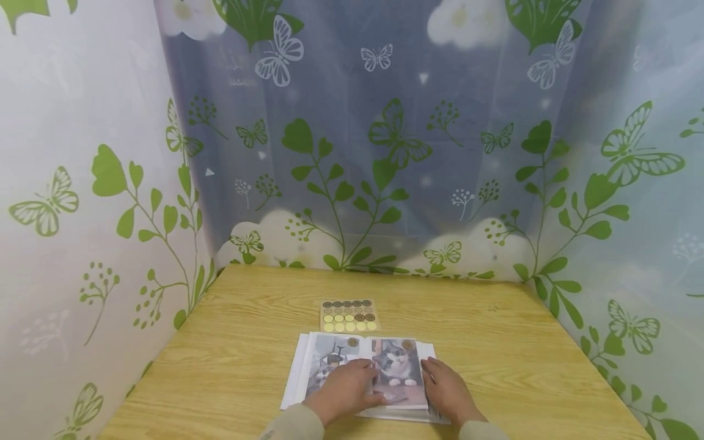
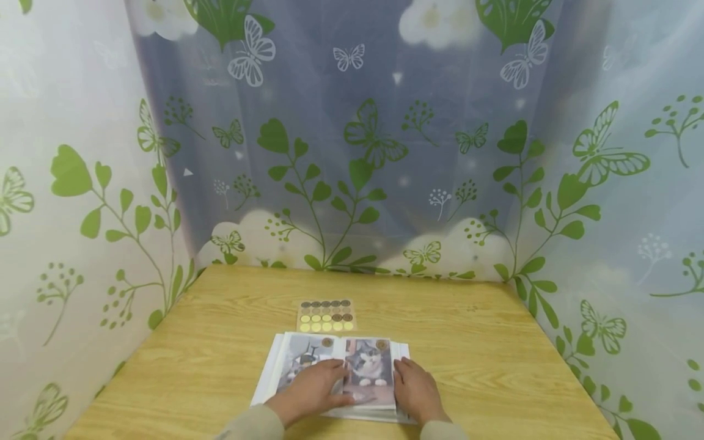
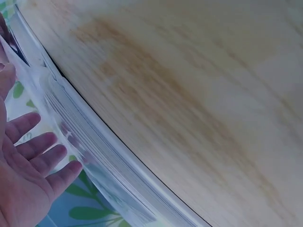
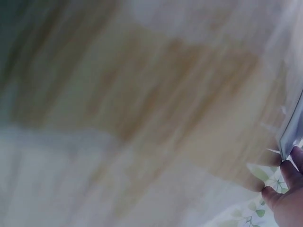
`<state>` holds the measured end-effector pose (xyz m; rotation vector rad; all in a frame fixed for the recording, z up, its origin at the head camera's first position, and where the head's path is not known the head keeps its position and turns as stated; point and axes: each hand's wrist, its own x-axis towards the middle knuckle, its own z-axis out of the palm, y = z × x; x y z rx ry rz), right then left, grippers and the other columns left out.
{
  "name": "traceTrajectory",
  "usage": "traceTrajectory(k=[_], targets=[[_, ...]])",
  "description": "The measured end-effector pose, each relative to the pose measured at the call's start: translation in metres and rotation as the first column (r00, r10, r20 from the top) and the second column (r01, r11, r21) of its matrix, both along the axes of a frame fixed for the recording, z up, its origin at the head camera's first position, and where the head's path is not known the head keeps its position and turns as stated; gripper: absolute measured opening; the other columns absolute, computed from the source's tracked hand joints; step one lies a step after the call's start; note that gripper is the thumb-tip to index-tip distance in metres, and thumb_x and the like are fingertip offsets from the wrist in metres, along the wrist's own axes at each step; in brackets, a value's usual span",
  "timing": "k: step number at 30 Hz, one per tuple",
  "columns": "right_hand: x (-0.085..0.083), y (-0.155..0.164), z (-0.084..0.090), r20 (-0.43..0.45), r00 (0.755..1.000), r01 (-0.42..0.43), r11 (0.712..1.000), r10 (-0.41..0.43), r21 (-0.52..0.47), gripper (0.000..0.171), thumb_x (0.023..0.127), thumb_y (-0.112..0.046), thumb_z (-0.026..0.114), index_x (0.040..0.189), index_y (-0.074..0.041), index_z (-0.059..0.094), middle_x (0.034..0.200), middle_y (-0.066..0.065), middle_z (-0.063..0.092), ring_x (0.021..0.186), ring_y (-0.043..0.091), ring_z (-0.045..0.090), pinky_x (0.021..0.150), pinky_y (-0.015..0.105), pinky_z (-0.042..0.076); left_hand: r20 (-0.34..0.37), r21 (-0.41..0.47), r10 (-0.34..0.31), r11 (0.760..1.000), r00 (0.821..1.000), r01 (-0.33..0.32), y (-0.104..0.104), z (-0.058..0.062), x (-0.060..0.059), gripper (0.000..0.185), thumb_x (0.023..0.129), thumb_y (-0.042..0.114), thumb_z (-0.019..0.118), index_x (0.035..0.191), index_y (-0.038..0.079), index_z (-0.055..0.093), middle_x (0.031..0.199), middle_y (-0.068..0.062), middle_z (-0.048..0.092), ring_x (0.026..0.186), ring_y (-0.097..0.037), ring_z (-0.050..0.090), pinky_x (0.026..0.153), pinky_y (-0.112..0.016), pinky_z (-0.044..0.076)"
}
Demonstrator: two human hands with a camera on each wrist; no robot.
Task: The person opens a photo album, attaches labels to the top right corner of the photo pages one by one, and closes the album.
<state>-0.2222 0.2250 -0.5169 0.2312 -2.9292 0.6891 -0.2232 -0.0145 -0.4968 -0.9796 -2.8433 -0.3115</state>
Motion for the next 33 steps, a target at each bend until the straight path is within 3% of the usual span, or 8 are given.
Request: traceTrajectory(k=[4, 8, 14, 18, 21, 26, 33], targets=[[0.000, 0.000, 0.001, -0.001, 1.000, 0.005, 1.000, -0.005, 0.004, 0.034, 0.100, -0.013, 0.051, 0.127, 0.004, 0.062, 0.133, 0.026, 0.057, 0.125, 0.045, 0.051, 0.105, 0.057, 0.040, 0.018, -0.013, 0.010, 1.000, 1.000, -0.010, 0.006, 0.002, 0.002, 0.056, 0.080, 0.060, 0.072, 0.115, 0.017, 0.070, 0.134, -0.008, 0.060, 0.123, -0.023, 0.056, 0.104, -0.036, 0.047], [0.002, 0.000, 0.001, 0.017, 1.000, 0.011, 1.000, -0.011, -0.006, 0.035, 0.100, -0.014, 0.051, 0.128, 0.004, 0.061, 0.134, 0.026, 0.056, 0.126, 0.045, 0.050, 0.106, 0.058, 0.039, 0.015, -0.041, -0.024, 0.999, 1.000, 0.024, 0.019, 0.004, 0.006, 0.073, 0.079, 0.065, 0.070, 0.131, 0.014, 0.063, 0.139, -0.010, 0.055, 0.128, -0.024, 0.052, 0.107, -0.036, 0.043], [0.004, -0.001, 0.001, 0.022, 1.000, 0.011, 0.999, -0.011, -0.034, 0.035, 0.100, -0.013, 0.051, 0.128, 0.004, 0.061, 0.135, 0.026, 0.055, 0.126, 0.046, 0.050, 0.106, 0.059, 0.038, -0.002, -0.082, -0.042, 0.996, 0.999, 0.041, 0.029, 0.000, 0.007, 0.056, 0.081, 0.062, 0.070, 0.118, 0.021, 0.068, 0.137, -0.006, 0.058, 0.124, -0.022, 0.055, 0.103, -0.038, 0.047], [0.003, -0.002, 0.002, 0.022, 1.000, 0.015, 1.000, -0.014, -0.027, 0.035, 0.099, -0.013, 0.050, 0.127, 0.004, 0.062, 0.134, 0.026, 0.056, 0.126, 0.045, 0.050, 0.106, 0.058, 0.039, -0.041, -0.086, -0.053, 0.995, 0.998, 0.049, 0.026, 0.003, 0.005, 0.046, 0.085, 0.058, 0.069, 0.112, 0.021, 0.070, 0.117, 0.002, 0.066, 0.105, -0.015, 0.062, 0.090, -0.034, 0.053], [0.002, -0.002, 0.005, 0.022, 1.000, 0.016, 0.999, -0.016, -0.028, 0.035, 0.101, -0.014, 0.048, 0.127, 0.004, 0.063, 0.134, 0.025, 0.057, 0.126, 0.045, 0.050, 0.106, 0.058, 0.039, -0.107, -0.099, -0.086, 0.992, 0.991, 0.075, 0.025, 0.004, 0.003, 0.043, 0.088, 0.057, 0.066, 0.112, 0.021, 0.070, 0.106, 0.007, 0.067, 0.093, -0.010, 0.063, 0.083, -0.030, 0.054], [0.002, -0.002, 0.007, 0.003, 1.000, -0.001, 1.000, 0.001, -0.029, 0.033, 0.102, -0.015, 0.050, 0.125, 0.004, 0.064, 0.131, 0.026, 0.058, 0.124, 0.045, 0.052, 0.105, 0.057, 0.040, -0.183, -0.117, -0.122, 0.988, 0.976, 0.102, 0.024, 0.003, 0.004, 0.039, 0.090, 0.052, 0.065, 0.113, 0.021, 0.070, 0.105, 0.006, 0.068, 0.088, -0.010, 0.064, 0.076, -0.026, 0.054], [0.000, -0.002, 0.008, 0.075, 0.997, 0.026, 0.999, -0.023, -0.032, 0.037, 0.102, -0.018, 0.050, 0.129, 0.004, 0.061, 0.136, 0.027, 0.054, 0.128, 0.046, 0.048, 0.107, 0.059, 0.037, -0.238, -0.065, -0.124, 0.992, 0.963, 0.112, 0.023, 0.000, 0.003, 0.018, 0.091, 0.040, 0.064, 0.089, 0.023, 0.070, 0.074, 0.013, 0.059, 0.060, -0.001, 0.049, 0.050, -0.017, 0.043]])
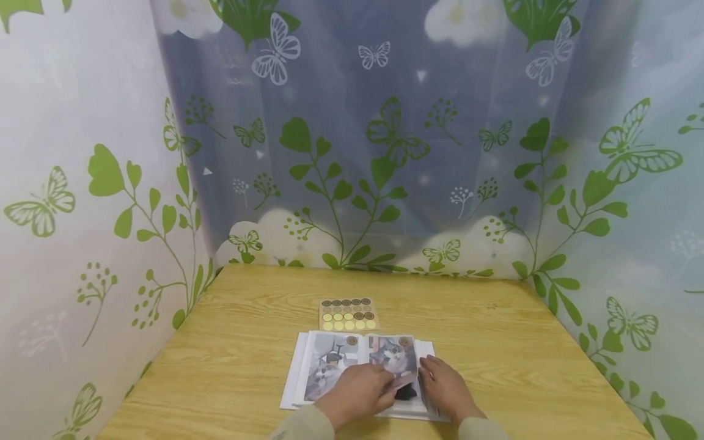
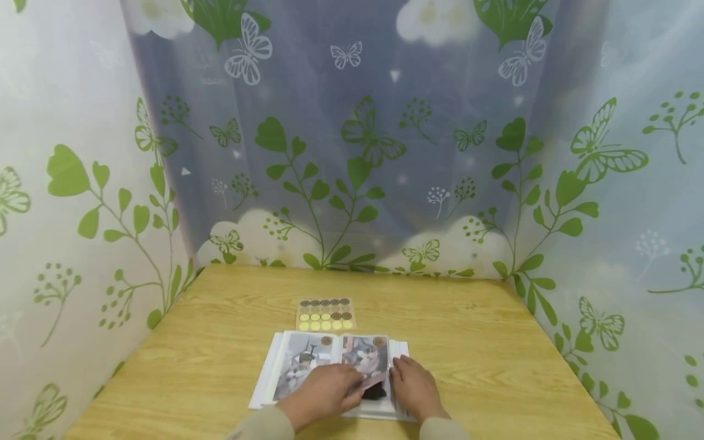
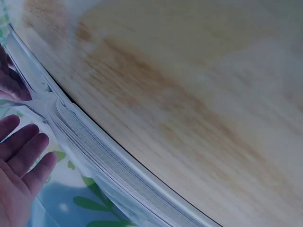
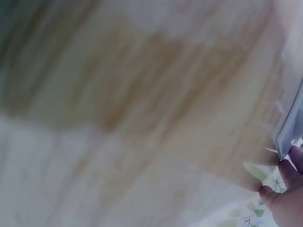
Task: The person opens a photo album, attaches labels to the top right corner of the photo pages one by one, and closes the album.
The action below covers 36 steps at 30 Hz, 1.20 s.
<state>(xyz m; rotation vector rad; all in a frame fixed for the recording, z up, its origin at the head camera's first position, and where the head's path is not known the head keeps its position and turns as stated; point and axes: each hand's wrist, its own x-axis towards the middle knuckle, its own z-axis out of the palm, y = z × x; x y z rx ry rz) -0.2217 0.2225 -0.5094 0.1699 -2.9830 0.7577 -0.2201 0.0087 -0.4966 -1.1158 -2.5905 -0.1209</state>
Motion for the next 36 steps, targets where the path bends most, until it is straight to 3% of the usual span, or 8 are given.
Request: traceTrajectory(k=[5, 14, 17, 21, 26, 33, 36], targets=[[-0.001, 0.001, -0.002, 0.014, 1.000, 0.005, 1.000, -0.004, -0.013, 0.041, 0.099, -0.023, 0.056, 0.131, 0.004, 0.059, 0.138, 0.028, 0.052, 0.129, 0.047, 0.046, 0.107, 0.061, 0.035, 0.003, 0.039, -0.012, 0.999, 1.000, 0.012, -0.003, 0.001, 0.001, 0.021, 0.091, 0.036, 0.064, 0.074, 0.023, 0.061, 0.065, 0.014, 0.051, 0.053, -0.001, 0.040, 0.045, -0.016, 0.034], [-0.003, 0.003, -0.005, -0.014, 1.000, -0.012, 1.000, 0.012, 0.010, 0.046, 0.095, -0.024, 0.064, 0.130, 0.005, 0.060, 0.134, 0.028, 0.055, 0.126, 0.047, 0.049, 0.106, 0.059, 0.038, 0.042, 0.114, -0.038, 0.993, 0.998, 0.033, -0.010, 0.003, 0.002, 0.015, 0.090, 0.030, 0.065, 0.078, 0.021, 0.062, 0.064, 0.015, 0.049, 0.053, 0.000, 0.038, 0.046, -0.013, 0.032], [-0.002, 0.003, -0.005, -0.028, 0.999, -0.017, 1.000, 0.018, 0.017, 0.045, 0.094, -0.023, 0.065, 0.129, 0.005, 0.060, 0.133, 0.028, 0.056, 0.125, 0.047, 0.050, 0.106, 0.059, 0.038, 0.057, 0.144, -0.031, 0.989, 0.998, 0.022, -0.011, 0.003, 0.002, 0.015, 0.089, 0.029, 0.066, 0.098, 0.017, 0.069, 0.071, 0.012, 0.057, 0.056, 0.000, 0.045, 0.050, -0.014, 0.040], [-0.001, 0.004, -0.006, -0.063, 0.997, -0.031, 0.999, 0.033, 0.028, 0.043, 0.093, -0.021, 0.066, 0.127, 0.005, 0.061, 0.131, 0.029, 0.057, 0.123, 0.047, 0.052, 0.104, 0.059, 0.040, 0.108, 0.241, -0.014, 0.971, 0.994, -0.013, -0.010, 0.003, 0.003, 0.045, 0.085, 0.023, 0.066, 0.128, 0.012, 0.063, 0.091, 0.003, 0.070, 0.065, -0.004, 0.055, 0.060, -0.020, 0.051], [-0.001, 0.003, -0.006, -0.065, 0.997, -0.032, 0.999, 0.034, 0.030, 0.044, 0.093, -0.022, 0.067, 0.127, 0.005, 0.061, 0.131, 0.029, 0.057, 0.122, 0.047, 0.053, 0.103, 0.060, 0.040, 0.223, 0.422, 0.002, 0.901, 0.975, -0.099, -0.007, 0.007, 0.006, 0.044, 0.079, 0.014, 0.065, 0.123, 0.012, 0.067, 0.101, 0.001, 0.072, 0.072, -0.006, 0.059, 0.065, -0.024, 0.053], [-0.002, 0.002, -0.007, -0.072, 0.997, -0.034, 0.998, 0.037, 0.046, 0.045, 0.093, -0.022, 0.066, 0.128, 0.005, 0.060, 0.131, 0.029, 0.056, 0.123, 0.047, 0.052, 0.103, 0.062, 0.039, 0.350, 0.574, 0.006, 0.788, 0.937, -0.220, -0.002, 0.008, 0.006, 0.018, 0.084, 0.011, 0.066, 0.100, 0.011, 0.074, 0.087, 0.002, 0.074, 0.070, -0.003, 0.061, 0.062, -0.019, 0.051], [0.000, 0.001, -0.007, -0.088, 0.996, -0.026, 0.997, 0.032, 0.068, 0.048, 0.093, -0.022, 0.066, 0.131, 0.005, 0.057, 0.133, 0.029, 0.055, 0.124, 0.047, 0.051, 0.103, 0.067, 0.035, 0.359, 0.622, -0.004, 0.747, 0.933, -0.236, 0.000, 0.008, 0.005, 0.010, 0.086, 0.011, 0.066, 0.091, 0.010, 0.074, 0.081, 0.002, 0.073, 0.067, -0.002, 0.061, 0.061, -0.018, 0.051]])
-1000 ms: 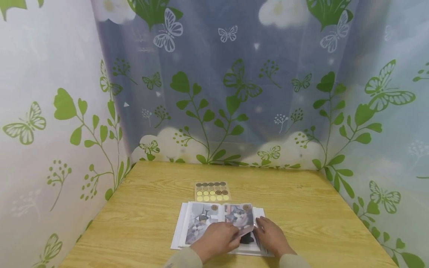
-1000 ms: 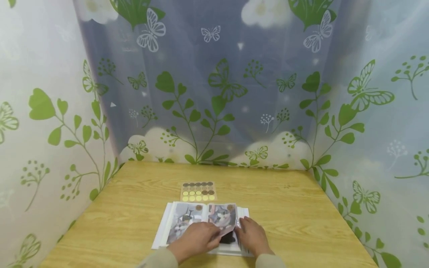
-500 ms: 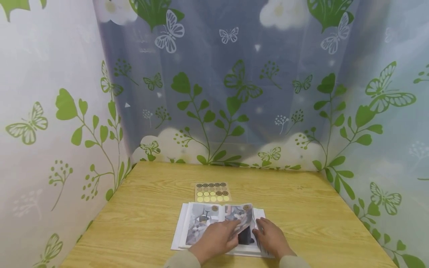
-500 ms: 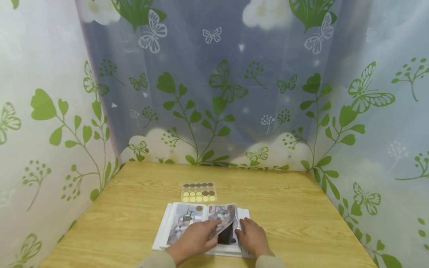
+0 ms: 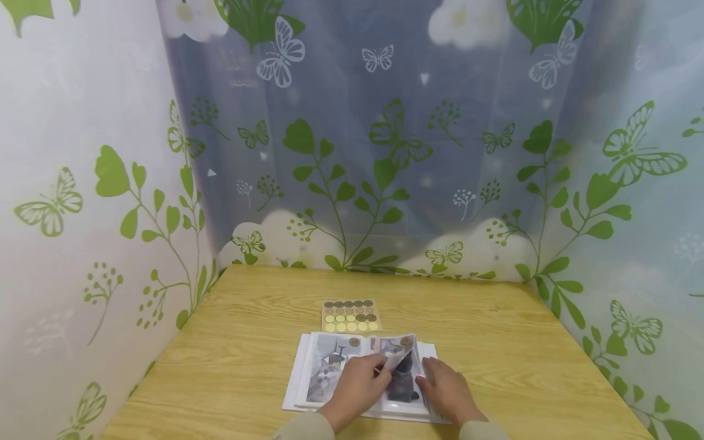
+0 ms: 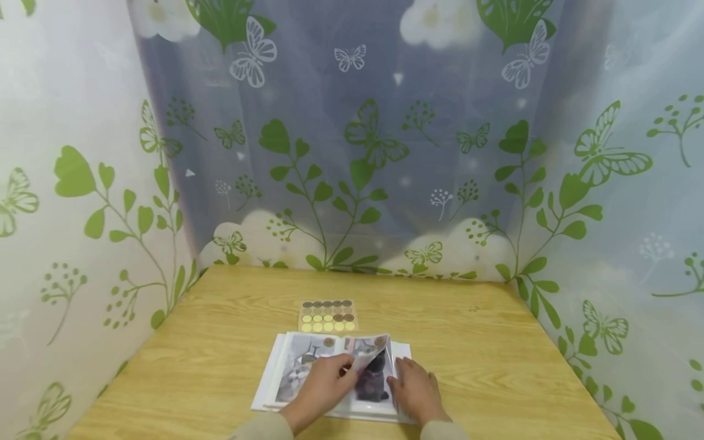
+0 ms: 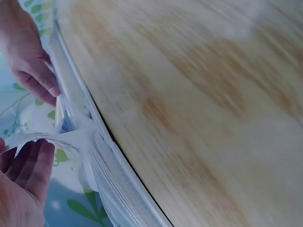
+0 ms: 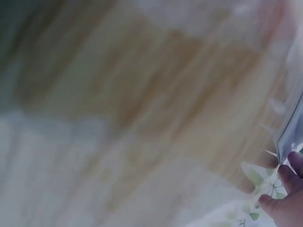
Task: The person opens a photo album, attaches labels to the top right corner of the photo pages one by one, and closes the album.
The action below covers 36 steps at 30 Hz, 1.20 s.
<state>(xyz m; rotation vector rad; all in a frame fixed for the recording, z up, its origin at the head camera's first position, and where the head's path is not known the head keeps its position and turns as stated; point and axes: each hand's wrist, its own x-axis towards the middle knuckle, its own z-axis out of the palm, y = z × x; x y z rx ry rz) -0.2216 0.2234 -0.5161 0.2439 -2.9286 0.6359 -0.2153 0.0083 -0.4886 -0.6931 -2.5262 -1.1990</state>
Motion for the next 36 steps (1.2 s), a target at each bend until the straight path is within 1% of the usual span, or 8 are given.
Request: traceTrajectory(k=[2, 9, 11, 16, 21, 26, 31, 36], targets=[[0.002, -0.001, 0.001, -0.016, 1.000, -0.001, 1.000, 0.001, 0.021, 0.051, 0.093, -0.023, 0.066, 0.135, 0.003, 0.055, 0.135, 0.029, 0.053, 0.127, 0.046, 0.049, 0.103, 0.071, 0.032, -0.003, 0.027, 0.009, 1.000, 1.000, -0.009, 0.001, 0.001, 0.000, 0.007, 0.085, 0.012, 0.066, 0.085, 0.011, 0.072, 0.078, 0.003, 0.072, 0.067, -0.002, 0.061, 0.061, -0.018, 0.052], [0.004, -0.004, 0.002, -0.072, 0.997, -0.032, 0.994, 0.040, 0.105, 0.053, 0.094, -0.021, 0.065, 0.142, -0.005, 0.052, 0.138, 0.023, 0.054, 0.127, 0.042, 0.051, 0.102, 0.072, 0.032, 0.094, 0.101, -0.023, 0.995, 0.995, 0.014, -0.003, 0.005, 0.001, 0.015, 0.084, 0.009, 0.066, 0.098, 0.009, 0.072, 0.082, 0.004, 0.072, 0.068, -0.002, 0.060, 0.062, -0.019, 0.052], [0.004, -0.005, 0.001, -0.073, 0.996, -0.034, 0.993, 0.043, 0.113, 0.052, 0.094, -0.019, 0.064, 0.142, -0.005, 0.051, 0.138, 0.022, 0.055, 0.126, 0.041, 0.052, 0.102, 0.072, 0.032, 0.069, 0.103, -0.023, 0.995, 0.997, 0.016, -0.004, 0.006, 0.001, 0.011, 0.083, 0.008, 0.065, 0.091, 0.010, 0.072, 0.079, 0.004, 0.072, 0.066, -0.001, 0.059, 0.060, -0.019, 0.051], [0.002, -0.006, 0.000, -0.023, 0.999, -0.036, 0.990, 0.040, 0.136, 0.050, 0.095, -0.020, 0.061, 0.141, -0.004, 0.053, 0.140, 0.020, 0.054, 0.128, 0.039, 0.050, 0.104, 0.072, 0.030, 0.076, 0.121, -0.022, 0.993, 0.997, 0.012, -0.007, 0.008, 0.004, 0.009, 0.084, 0.006, 0.066, 0.089, 0.010, 0.073, 0.080, 0.003, 0.072, 0.067, -0.001, 0.059, 0.059, -0.018, 0.051], [0.000, -0.006, -0.001, -0.003, 0.998, -0.055, 0.988, 0.056, 0.144, 0.050, 0.096, -0.020, 0.059, 0.142, -0.002, 0.051, 0.140, 0.021, 0.053, 0.129, 0.040, 0.050, 0.102, 0.072, 0.033, 0.090, 0.177, -0.013, 0.984, 0.996, -0.003, -0.012, 0.009, 0.008, 0.009, 0.087, 0.005, 0.067, 0.093, 0.006, 0.074, 0.080, 0.001, 0.072, 0.068, -0.002, 0.061, 0.059, -0.018, 0.052], [-0.001, -0.006, 0.001, 0.022, 0.995, -0.097, 0.988, 0.095, 0.119, 0.049, 0.097, -0.017, 0.057, 0.141, 0.004, 0.050, 0.142, 0.027, 0.049, 0.130, 0.043, 0.047, 0.106, 0.062, 0.037, 0.086, 0.229, -0.001, 0.973, 0.996, -0.019, -0.018, 0.009, 0.011, 0.009, 0.088, 0.004, 0.067, 0.094, 0.003, 0.073, 0.081, -0.004, 0.073, 0.067, -0.003, 0.061, 0.057, -0.019, 0.052], [-0.001, -0.007, 0.006, 0.060, 0.991, -0.126, 0.987, 0.120, 0.096, 0.046, 0.098, -0.014, 0.055, 0.138, 0.009, 0.050, 0.143, 0.031, 0.044, 0.133, 0.046, 0.042, 0.110, 0.058, 0.034, 0.116, 0.282, 0.021, 0.958, 0.993, -0.053, -0.024, 0.008, 0.013, 0.015, 0.085, 0.003, 0.067, 0.098, 0.002, 0.072, 0.082, -0.003, 0.072, 0.070, -0.005, 0.060, 0.058, -0.020, 0.052], [0.000, -0.008, 0.008, 0.077, 0.990, -0.122, 0.988, 0.115, 0.094, 0.046, 0.099, -0.013, 0.054, 0.138, 0.010, 0.049, 0.144, 0.032, 0.043, 0.134, 0.047, 0.041, 0.111, 0.058, 0.033, 0.140, 0.293, 0.075, 0.949, 0.987, -0.114, -0.036, 0.007, 0.015, 0.020, 0.081, 0.003, 0.067, 0.101, 0.005, 0.071, 0.084, -0.001, 0.071, 0.072, -0.005, 0.062, 0.062, -0.021, 0.052]])
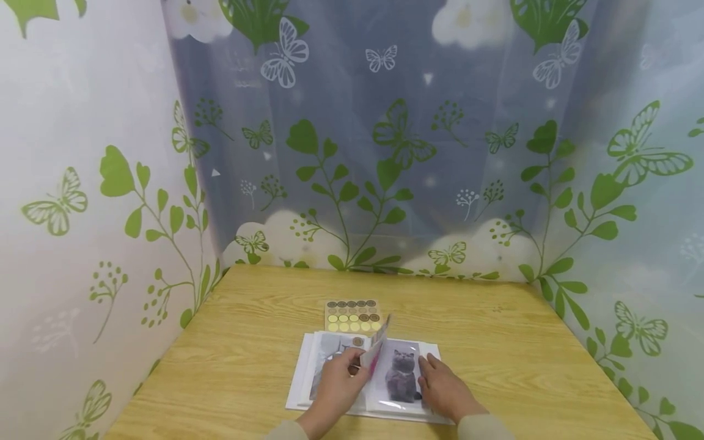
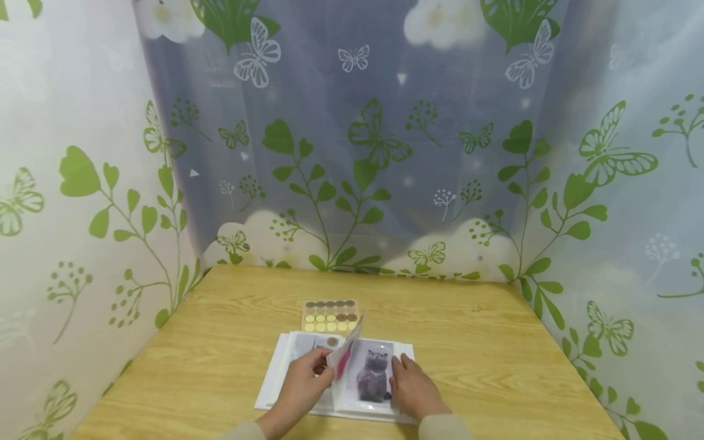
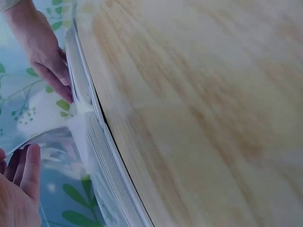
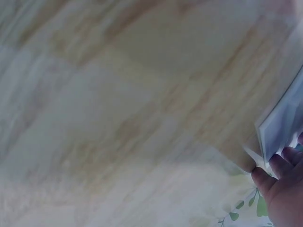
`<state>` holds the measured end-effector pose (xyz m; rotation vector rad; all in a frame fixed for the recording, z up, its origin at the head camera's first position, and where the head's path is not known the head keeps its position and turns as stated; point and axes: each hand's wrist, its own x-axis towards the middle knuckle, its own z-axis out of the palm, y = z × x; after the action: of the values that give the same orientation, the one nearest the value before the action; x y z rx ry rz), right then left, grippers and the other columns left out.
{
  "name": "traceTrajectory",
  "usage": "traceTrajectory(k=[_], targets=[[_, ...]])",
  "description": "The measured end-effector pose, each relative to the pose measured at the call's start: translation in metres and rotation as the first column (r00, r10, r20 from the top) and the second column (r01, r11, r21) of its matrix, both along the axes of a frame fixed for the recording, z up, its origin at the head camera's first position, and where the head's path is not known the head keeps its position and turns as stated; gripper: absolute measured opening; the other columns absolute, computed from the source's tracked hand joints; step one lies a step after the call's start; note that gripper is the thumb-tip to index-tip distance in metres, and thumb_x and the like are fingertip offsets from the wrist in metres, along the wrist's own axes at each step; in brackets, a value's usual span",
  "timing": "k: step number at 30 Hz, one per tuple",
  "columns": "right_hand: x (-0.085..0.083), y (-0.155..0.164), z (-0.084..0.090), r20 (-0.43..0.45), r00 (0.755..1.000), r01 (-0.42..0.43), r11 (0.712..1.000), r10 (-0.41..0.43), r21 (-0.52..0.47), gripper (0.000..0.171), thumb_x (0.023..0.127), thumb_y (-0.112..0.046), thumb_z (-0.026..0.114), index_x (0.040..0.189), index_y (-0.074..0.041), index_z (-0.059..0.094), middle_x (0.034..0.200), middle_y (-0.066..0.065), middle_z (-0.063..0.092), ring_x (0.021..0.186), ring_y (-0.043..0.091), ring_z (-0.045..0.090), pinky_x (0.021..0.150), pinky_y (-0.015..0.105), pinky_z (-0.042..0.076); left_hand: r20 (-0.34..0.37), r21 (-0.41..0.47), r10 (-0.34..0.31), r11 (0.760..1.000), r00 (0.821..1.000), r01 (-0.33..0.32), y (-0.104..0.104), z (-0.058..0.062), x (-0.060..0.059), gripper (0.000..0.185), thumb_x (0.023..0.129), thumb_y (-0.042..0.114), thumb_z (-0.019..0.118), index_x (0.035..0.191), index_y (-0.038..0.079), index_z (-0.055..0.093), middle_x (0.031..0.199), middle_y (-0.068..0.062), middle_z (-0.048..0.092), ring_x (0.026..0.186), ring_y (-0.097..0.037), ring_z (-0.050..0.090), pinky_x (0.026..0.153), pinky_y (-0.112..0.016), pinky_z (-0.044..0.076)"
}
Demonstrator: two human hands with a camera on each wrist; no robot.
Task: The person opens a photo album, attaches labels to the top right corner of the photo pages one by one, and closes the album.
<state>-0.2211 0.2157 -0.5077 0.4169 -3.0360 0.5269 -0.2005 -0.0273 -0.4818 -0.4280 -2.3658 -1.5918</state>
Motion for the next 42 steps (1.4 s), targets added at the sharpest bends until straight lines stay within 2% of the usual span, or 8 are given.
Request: traceTrajectory(k=[4, 8, 14, 25, 32, 38, 42], targets=[[0.002, 0.000, 0.001, -0.001, 1.000, -0.006, 1.000, 0.006, -0.005, 0.046, 0.099, -0.013, 0.053, 0.138, 0.011, 0.048, 0.144, 0.033, 0.042, 0.134, 0.047, 0.040, 0.111, 0.058, 0.033, 0.074, 0.070, 0.001, 0.998, 0.997, -0.006, -0.012, -0.001, 0.002, 0.031, 0.080, 0.000, 0.064, 0.111, 0.000, 0.067, 0.092, -0.006, 0.070, 0.077, -0.009, 0.064, 0.063, -0.021, 0.056], [0.003, 0.000, 0.002, -0.005, 1.000, -0.009, 1.000, 0.009, -0.016, 0.046, 0.099, -0.012, 0.053, 0.138, 0.011, 0.048, 0.144, 0.033, 0.042, 0.134, 0.048, 0.040, 0.110, 0.059, 0.033, 0.155, 0.183, -0.042, 0.983, 0.987, 0.013, -0.024, -0.002, 0.004, 0.036, 0.085, -0.001, 0.061, 0.121, -0.007, 0.060, 0.097, -0.012, 0.068, 0.080, -0.017, 0.066, 0.063, -0.024, 0.059], [0.003, 0.000, 0.001, -0.001, 1.000, -0.005, 1.000, 0.005, -0.016, 0.045, 0.100, -0.013, 0.053, 0.138, 0.010, 0.048, 0.144, 0.033, 0.043, 0.134, 0.048, 0.040, 0.110, 0.058, 0.033, 0.233, 0.283, -0.065, 0.959, 0.970, -0.004, -0.043, -0.004, 0.007, 0.034, 0.092, 0.003, 0.059, 0.121, -0.014, 0.057, 0.091, -0.015, 0.069, 0.075, -0.023, 0.069, 0.064, -0.028, 0.061], [0.002, 0.001, 0.002, 0.004, 1.000, -0.011, 1.000, 0.011, -0.011, 0.045, 0.100, -0.014, 0.053, 0.138, 0.010, 0.049, 0.144, 0.032, 0.043, 0.135, 0.046, 0.040, 0.111, 0.057, 0.034, 0.295, 0.313, -0.059, 0.949, 0.954, -0.038, -0.066, -0.013, 0.019, 0.033, 0.093, -0.003, 0.055, 0.119, -0.022, 0.052, 0.083, -0.017, 0.070, 0.070, -0.024, 0.070, 0.063, -0.032, 0.061], [0.002, 0.001, 0.001, 0.009, 1.000, 0.000, 1.000, 0.000, -0.013, 0.045, 0.101, -0.015, 0.052, 0.139, 0.009, 0.048, 0.145, 0.031, 0.043, 0.135, 0.046, 0.040, 0.111, 0.057, 0.033, 0.357, 0.286, -0.024, 0.955, 0.934, -0.085, -0.075, -0.020, 0.023, 0.035, 0.093, -0.003, 0.055, 0.120, -0.025, 0.049, 0.082, -0.018, 0.071, 0.070, -0.023, 0.070, 0.065, -0.034, 0.061], [0.001, 0.002, 0.000, 0.027, 1.000, 0.017, 1.000, -0.017, -0.009, 0.046, 0.101, -0.016, 0.051, 0.141, 0.007, 0.047, 0.147, 0.030, 0.041, 0.136, 0.046, 0.038, 0.111, 0.058, 0.032, 0.389, 0.296, -0.005, 0.947, 0.921, -0.120, -0.080, -0.024, 0.026, 0.036, 0.092, -0.003, 0.054, 0.120, -0.025, 0.048, 0.080, -0.018, 0.070, 0.070, -0.025, 0.071, 0.065, -0.036, 0.061], [0.000, 0.001, 0.000, 0.034, 0.999, 0.023, 1.000, -0.023, -0.014, 0.046, 0.101, -0.016, 0.051, 0.141, 0.007, 0.047, 0.147, 0.030, 0.040, 0.136, 0.046, 0.038, 0.111, 0.058, 0.032, 0.413, 0.288, 0.040, 0.942, 0.910, -0.172, -0.085, -0.027, 0.028, 0.033, 0.093, -0.002, 0.054, 0.118, -0.023, 0.051, 0.078, -0.015, 0.070, 0.068, -0.022, 0.070, 0.064, -0.035, 0.061]])
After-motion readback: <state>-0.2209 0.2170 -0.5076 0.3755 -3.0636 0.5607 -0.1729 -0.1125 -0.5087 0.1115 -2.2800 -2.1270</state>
